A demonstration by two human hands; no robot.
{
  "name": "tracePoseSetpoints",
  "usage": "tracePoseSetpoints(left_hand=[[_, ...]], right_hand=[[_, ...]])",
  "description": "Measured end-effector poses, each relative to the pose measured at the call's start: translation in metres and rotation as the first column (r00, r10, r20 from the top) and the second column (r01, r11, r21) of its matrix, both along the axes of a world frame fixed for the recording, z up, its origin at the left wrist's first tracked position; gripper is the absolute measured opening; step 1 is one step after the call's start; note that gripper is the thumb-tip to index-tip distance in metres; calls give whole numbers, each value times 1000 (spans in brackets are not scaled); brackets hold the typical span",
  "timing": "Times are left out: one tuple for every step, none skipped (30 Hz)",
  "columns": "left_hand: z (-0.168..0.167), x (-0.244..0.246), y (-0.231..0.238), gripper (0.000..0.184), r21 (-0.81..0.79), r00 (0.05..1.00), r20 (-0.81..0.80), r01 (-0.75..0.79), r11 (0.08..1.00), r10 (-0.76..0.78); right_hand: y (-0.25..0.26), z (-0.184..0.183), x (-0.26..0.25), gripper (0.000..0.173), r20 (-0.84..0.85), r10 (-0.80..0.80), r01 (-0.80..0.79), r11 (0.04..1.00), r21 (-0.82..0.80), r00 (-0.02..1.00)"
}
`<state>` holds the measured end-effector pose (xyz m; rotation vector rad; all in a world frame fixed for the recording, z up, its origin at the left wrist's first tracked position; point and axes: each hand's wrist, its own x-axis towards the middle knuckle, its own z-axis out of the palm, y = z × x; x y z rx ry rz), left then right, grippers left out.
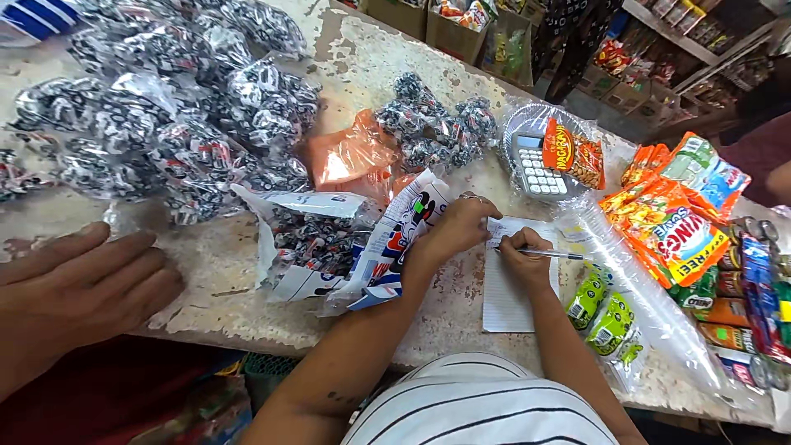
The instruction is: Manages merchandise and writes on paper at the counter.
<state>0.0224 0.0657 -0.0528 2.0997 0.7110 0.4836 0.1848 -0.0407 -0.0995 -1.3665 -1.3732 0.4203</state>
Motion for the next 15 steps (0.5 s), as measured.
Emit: tracePoseSetpoints(left_hand=[[1,0,-1,30,-4,1000,-3,-3,1000,3],[1,-1,-1,30,-9,1000,-7,-3,1000,3],[2,-1,-1,30,-11,1000,-12,-2,1000,2],[3,-1,-1,30,-8,1000,-15,1,1000,-1],[3,-1,-1,30,-4,1000,-17,4,1000,-4],[3,-2,-1,30,-2,1000,-17,5,1000,-5],[3,-2,-1,30,-1,1000,-16,6,1000,-6],[3,-2,-1,31,-2,1000,-16,7,1000,-7],[3,-1,-1,31,-1,1000,-17,6,1000,-6],[3,-1,-1,31,1,1000,-18,5,1000,-5],[3,-1,-1,30,4,1000,-18,5,1000,-5],[3,-1,-1,30,7,1000,-16,5,1000,-5],[3,-1,-2,30,9,1000,-16,6,1000,-5],[3,-1,-2,30,12,1000,-18,6,1000,-6],[4,-1,-2,30,12,1000,-25,5,1000,-5]], right_hand=[[0,0,0,29,-3,1,-1,1000,0,1000],[-1,-1,0,29,-8,8,-7,1000,1,1000],[0,-1,0,28,-8,10,-10,1000,3,1000],[0,-1,0,28,-5,6,-6,1000,7,1000],[0,-1,0,28,1,-1,1,1000,11,1000],[0,-2,0,28,7,-7,6,1000,13,1000],[-1,-2,0,28,9,-7,7,1000,7,1000],[-1,-1,1,27,4,-2,2,1000,-5,1000],[-1,-1,1,27,-5,4,-4,1000,-9,1000],[-1,-1,1,27,-11,5,-5,1000,-7,1000],[0,-2,2,27,-14,4,-4,1000,2,1000],[0,-3,3,27,-13,4,-4,1000,9,1000],[0,-3,2,27,-12,7,-7,1000,12,1000],[0,-3,2,28,-12,7,-7,1000,16,1000],[0,-3,2,28,-5,-1,1,1000,24,1000]])
